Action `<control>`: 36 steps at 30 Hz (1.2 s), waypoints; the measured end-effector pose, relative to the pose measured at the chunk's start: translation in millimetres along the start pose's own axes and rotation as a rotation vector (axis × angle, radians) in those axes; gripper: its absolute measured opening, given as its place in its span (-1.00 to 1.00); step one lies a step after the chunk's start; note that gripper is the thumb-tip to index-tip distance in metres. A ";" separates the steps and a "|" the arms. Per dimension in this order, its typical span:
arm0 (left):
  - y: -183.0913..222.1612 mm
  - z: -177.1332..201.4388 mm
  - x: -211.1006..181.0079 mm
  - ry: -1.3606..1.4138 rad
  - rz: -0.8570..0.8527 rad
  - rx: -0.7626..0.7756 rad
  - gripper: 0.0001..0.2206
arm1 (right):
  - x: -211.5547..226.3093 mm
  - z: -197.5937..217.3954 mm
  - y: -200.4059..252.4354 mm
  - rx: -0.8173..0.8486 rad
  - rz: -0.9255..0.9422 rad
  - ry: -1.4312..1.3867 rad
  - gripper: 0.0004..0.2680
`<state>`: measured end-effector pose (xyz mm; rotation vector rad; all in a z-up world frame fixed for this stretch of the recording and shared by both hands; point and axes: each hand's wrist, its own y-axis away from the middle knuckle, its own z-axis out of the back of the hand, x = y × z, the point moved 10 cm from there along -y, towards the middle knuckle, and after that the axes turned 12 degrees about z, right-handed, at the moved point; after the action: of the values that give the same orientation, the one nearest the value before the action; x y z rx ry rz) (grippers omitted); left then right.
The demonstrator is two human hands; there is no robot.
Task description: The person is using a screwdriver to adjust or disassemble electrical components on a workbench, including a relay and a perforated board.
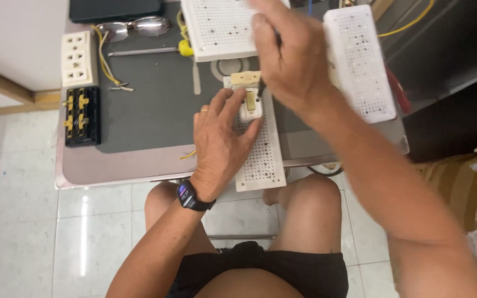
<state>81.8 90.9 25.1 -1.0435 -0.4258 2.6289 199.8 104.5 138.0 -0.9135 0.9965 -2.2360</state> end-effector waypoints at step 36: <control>2.7 -5.7 5.4 -0.004 0.001 -0.011 -0.54 | 15.0 -6.9 -4.2 0.473 0.100 0.274 -0.94</control>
<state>81.6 91.3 16.8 -1.0425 -0.4413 2.6331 184.3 99.7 143.3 -0.3512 0.5603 -2.3985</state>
